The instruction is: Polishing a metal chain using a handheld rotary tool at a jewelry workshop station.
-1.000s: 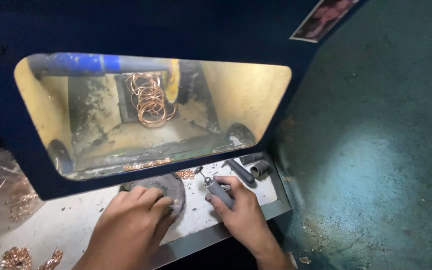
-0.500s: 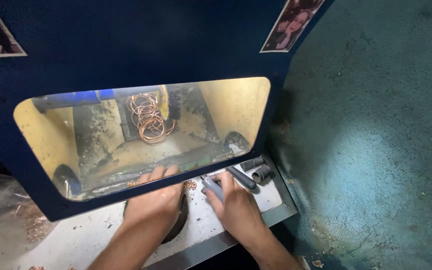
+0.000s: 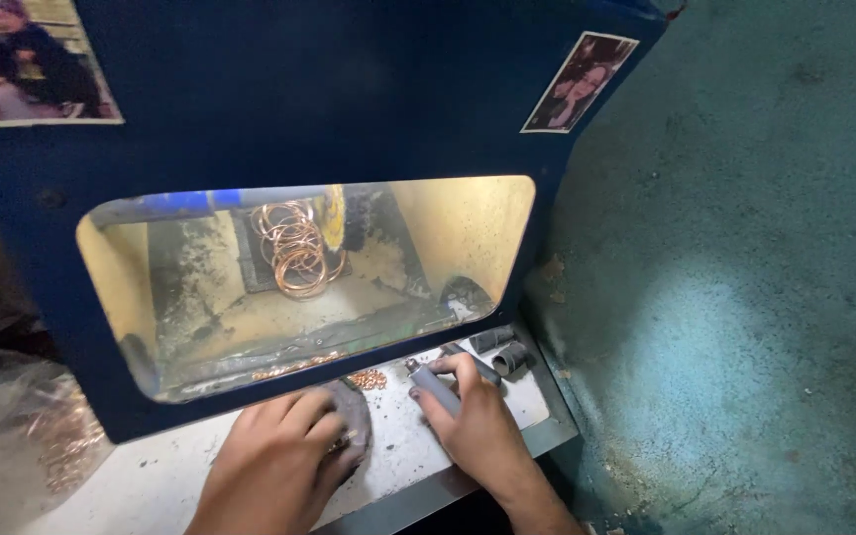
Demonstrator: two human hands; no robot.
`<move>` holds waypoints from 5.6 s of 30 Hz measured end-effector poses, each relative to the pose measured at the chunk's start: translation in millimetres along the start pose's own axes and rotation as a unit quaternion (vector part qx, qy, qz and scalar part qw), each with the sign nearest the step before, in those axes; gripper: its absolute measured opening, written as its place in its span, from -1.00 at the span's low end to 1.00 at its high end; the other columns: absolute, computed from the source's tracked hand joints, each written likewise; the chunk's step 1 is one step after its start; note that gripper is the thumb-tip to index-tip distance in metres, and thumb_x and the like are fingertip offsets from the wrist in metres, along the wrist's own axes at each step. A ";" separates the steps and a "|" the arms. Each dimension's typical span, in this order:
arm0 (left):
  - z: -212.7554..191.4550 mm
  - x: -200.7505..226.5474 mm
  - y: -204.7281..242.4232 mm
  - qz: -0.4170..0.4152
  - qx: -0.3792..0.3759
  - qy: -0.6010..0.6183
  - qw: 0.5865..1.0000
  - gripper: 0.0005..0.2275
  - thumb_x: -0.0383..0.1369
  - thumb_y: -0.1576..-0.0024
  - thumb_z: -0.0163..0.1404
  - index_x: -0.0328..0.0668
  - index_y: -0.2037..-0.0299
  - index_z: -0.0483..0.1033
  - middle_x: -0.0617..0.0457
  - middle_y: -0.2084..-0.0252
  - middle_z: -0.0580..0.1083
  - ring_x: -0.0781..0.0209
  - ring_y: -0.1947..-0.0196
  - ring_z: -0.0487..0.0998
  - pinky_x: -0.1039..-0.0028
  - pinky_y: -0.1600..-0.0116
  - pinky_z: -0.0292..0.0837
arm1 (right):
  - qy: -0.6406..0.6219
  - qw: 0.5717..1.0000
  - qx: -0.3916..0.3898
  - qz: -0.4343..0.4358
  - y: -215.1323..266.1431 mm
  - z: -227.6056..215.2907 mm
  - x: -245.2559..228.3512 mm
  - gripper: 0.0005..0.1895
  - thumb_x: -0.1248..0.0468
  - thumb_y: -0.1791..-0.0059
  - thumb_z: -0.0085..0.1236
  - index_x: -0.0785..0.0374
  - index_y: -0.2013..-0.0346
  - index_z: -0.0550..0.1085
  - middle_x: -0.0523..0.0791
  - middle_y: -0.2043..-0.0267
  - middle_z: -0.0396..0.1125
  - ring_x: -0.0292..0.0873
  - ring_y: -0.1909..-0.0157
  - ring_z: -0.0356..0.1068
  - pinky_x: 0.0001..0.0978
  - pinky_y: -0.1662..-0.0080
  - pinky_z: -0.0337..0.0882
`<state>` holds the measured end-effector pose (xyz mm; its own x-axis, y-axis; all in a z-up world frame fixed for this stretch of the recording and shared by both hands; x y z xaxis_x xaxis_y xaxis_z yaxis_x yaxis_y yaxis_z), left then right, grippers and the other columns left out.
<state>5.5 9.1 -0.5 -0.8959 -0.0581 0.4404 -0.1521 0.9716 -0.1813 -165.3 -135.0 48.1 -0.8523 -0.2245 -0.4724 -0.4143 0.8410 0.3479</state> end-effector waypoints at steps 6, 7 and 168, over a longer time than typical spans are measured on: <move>34.5 -17.3 16.9 0.021 0.125 -0.030 0.991 -0.84 -0.06 -0.06 0.05 0.21 0.30 0.58 0.24 -0.01 0.52 0.06 -0.02 0.50 0.19 0.00 0.41 | -0.041 0.993 0.035 -0.105 -9.1 6.3 16.2 -0.54 0.12 0.14 0.41 0.08 0.05 0.39 -0.14 -0.01 0.45 -0.10 0.05 0.53 -0.31 0.13 0.50; 36.7 -18.6 19.1 0.003 0.118 -0.038 0.992 -0.84 -0.07 -0.06 0.05 0.24 0.26 0.59 0.27 -0.03 0.52 0.08 -0.01 0.51 0.18 0.02 0.41 | -0.037 0.982 0.067 -0.173 -10.2 9.3 18.2 -0.49 0.14 0.20 0.49 0.13 0.09 0.40 -0.13 -0.02 0.40 -0.13 -0.03 0.45 -0.34 0.04 0.42; 4.5 -3.7 9.7 -0.017 0.079 0.017 0.997 -0.87 -0.32 0.04 0.11 -0.06 0.55 0.43 0.13 0.46 0.42 -0.01 0.42 0.46 0.16 0.45 0.27 | 0.061 0.925 -0.001 -0.375 16.7 31.6 11.1 -0.64 0.13 0.12 0.37 0.07 0.15 0.40 -0.26 0.13 0.48 -0.26 0.33 0.46 -0.46 0.30 0.44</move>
<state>5.5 17.7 -7.8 -0.8745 -0.0796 0.4785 -0.2487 0.9205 -0.3014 -171.6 -108.0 23.1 -0.3542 -0.7988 -0.4862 -0.9043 0.4250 -0.0395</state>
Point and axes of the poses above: each hand's wrist, its own y-axis away from the middle knuckle, its own z-axis out of the palm, x = y × z, the point moved 3 cm from there along -y, towards the middle knuckle
